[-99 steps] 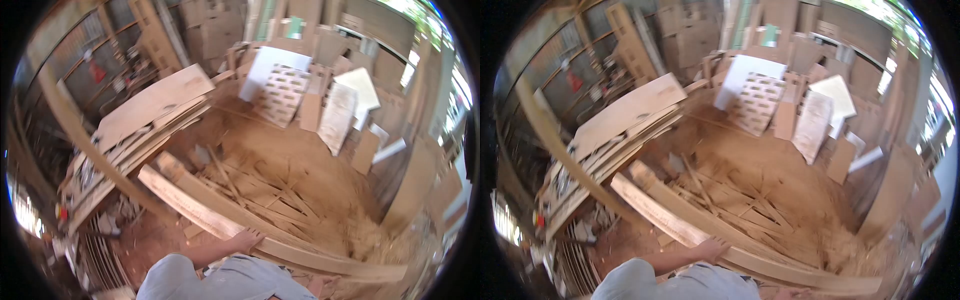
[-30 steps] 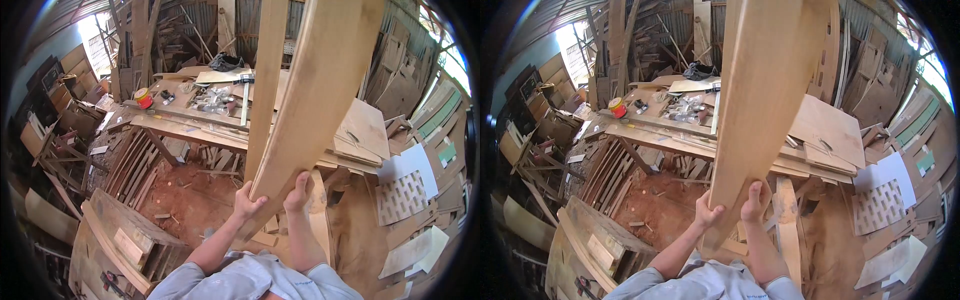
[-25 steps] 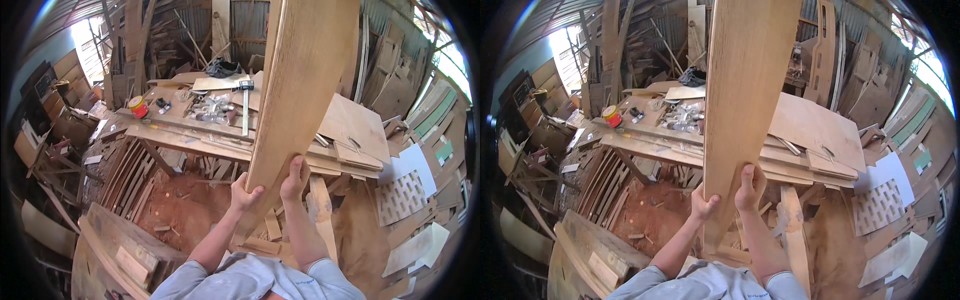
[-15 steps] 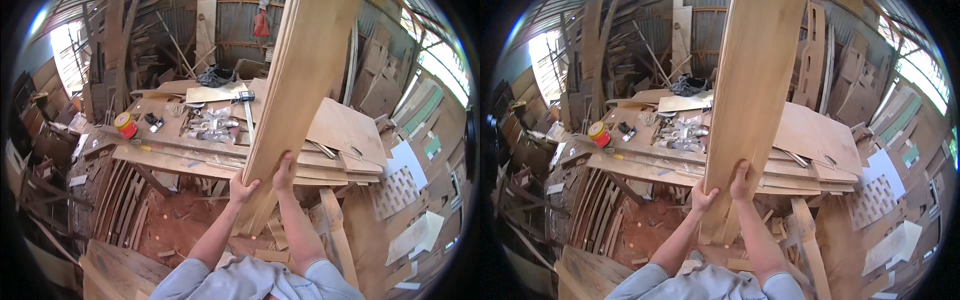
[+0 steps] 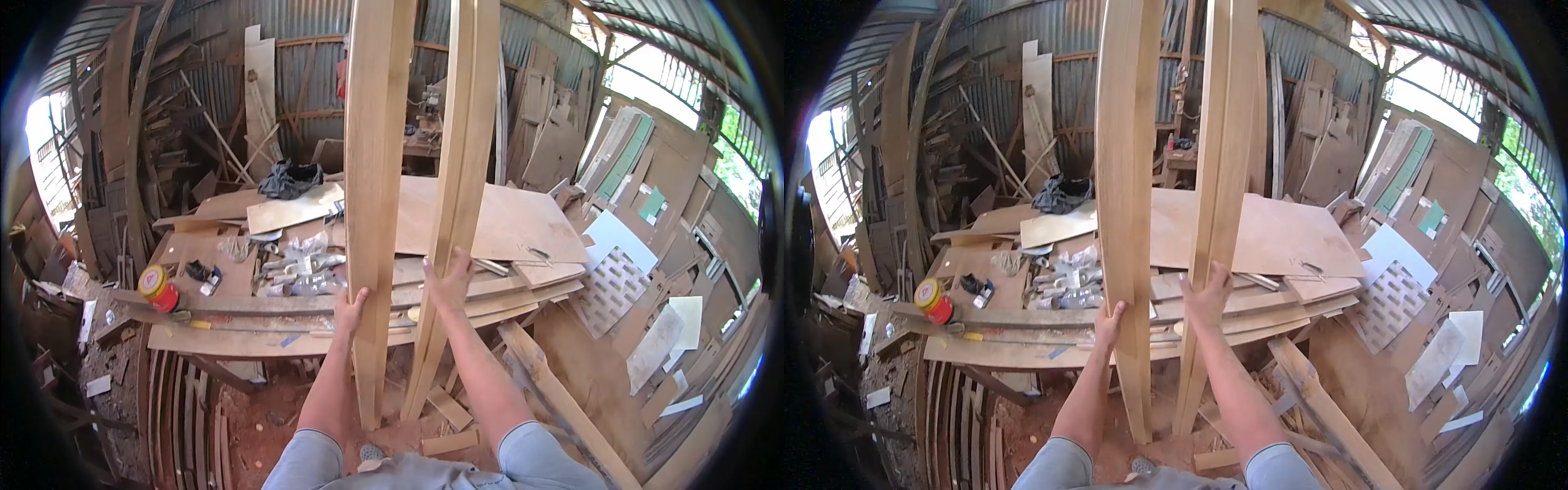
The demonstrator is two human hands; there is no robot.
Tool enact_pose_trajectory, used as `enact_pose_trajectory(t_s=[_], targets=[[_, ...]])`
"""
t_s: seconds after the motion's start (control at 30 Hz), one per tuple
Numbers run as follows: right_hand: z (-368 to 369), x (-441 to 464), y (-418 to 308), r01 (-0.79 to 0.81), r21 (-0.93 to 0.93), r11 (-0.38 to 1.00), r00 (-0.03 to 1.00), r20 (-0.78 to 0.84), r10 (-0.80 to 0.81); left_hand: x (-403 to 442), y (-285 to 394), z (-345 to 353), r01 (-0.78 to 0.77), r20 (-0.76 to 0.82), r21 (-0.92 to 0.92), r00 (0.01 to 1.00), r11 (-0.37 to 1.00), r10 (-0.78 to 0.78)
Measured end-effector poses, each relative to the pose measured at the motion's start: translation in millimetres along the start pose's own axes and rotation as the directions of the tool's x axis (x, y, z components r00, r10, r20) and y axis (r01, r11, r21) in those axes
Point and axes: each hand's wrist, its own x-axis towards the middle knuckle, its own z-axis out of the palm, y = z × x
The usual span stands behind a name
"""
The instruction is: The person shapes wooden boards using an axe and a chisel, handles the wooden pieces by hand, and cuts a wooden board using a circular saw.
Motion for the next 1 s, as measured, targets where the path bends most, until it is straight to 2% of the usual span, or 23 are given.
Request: enact_pose_trajectory(t_s=[0.07,0.1,0.2,0.3,0.4,0.43,0.47,0.5,0.57,0.6,0.63,0.67,0.73,0.77,0.83,0.9,1.0], targets=[[-6,17,-4,-0.071,-0.058,0.996,0.992,-0.107,0.065,13,-6,1,0.009,0.042,-0.037,0.999,0.999,-0.008],[-6,29,-3,-0.098,-0.074,0.992,0.995,-0.043,0.095,17,-6,2,0.017,0.064,-0.054,0.998,0.998,-0.013],[0,47,-6,-0.218,-0.102,0.971,0.976,-0.016,0.218,27,-10,7,0.062,0.095,-0.087,0.994,0.994,-0.053],[-5,53,-3,-0.268,-0.075,0.96,0.957,0.098,0.275,28,-16,11,0.026,0.072,-0.131,0.997,0.991,-0.016],[-9,49,-1,-0.237,-0.107,0.966,0.967,0.071,0.245,16,-10,20,0.006,-0.179,0.126,0.984,0.992,0.017],[-12,47,0,-0.21,-0.106,0.972,0.975,0.049,0.216,9,6,26,-0.15,-0.319,0.318,0.913,0.936,0.255],[-14,43,3,-0.184,-0.105,0.977,0.982,0.027,0.188,-3,34,34,-0.255,-0.396,0.518,0.775,0.817,0.493],[-16,38,6,-0.162,-0.105,0.981,0.986,0.005,0.164,-14,59,44,-0.299,-0.4,0.702,0.585,0.646,0.706],[-22,28,12,-0.079,-0.102,0.992,0.995,-0.069,0.072,-28,95,72,-0.528,-0.21,0.454,0.719,0.718,0.662],[-27,19,16,-0.04,-0.107,0.993,0.995,-0.099,0.03,-36,113,88,-0.591,-0.098,0.3,0.762,0.749,0.64],[-37,12,11,-0.114,-0.11,0.987,0.992,-0.069,0.107,-43,140,104,-0.578,-0.02,0.228,0.802,0.783,0.597],[-49,3,8,-0.113,-0.074,0.991,0.992,-0.056,0.109,-44,162,124,-0.56,0.061,0.155,0.828,0.814,0.558],[-70,-11,9,-0.11,-0.001,0.994,0.993,-0.034,0.11,-38,168,168,-0.507,0.039,0.017,0.862,0.862,0.506],[-68,-21,29,-0.056,-0.016,0.998,0.996,-0.076,0.055,-42,168,185,-0.477,0.034,-0.052,0.877,0.877,0.479],[-95,-40,36,0.023,0.039,0.999,0.999,-0.036,-0.022,-56,181,200,-0.253,0.174,-0.172,0.943,0.952,0.282],[-135,-52,34,0.065,0.086,0.994,0.998,-0.027,-0.063,-73,191,211,-0.318,0.206,-0.204,0.911,0.926,0.358],[-156,-51,93,-0.111,0.468,0.877,0.985,0.168,0.035,-100,191,222,-0.362,0.164,-0.209,0.902,0.908,0.398]])
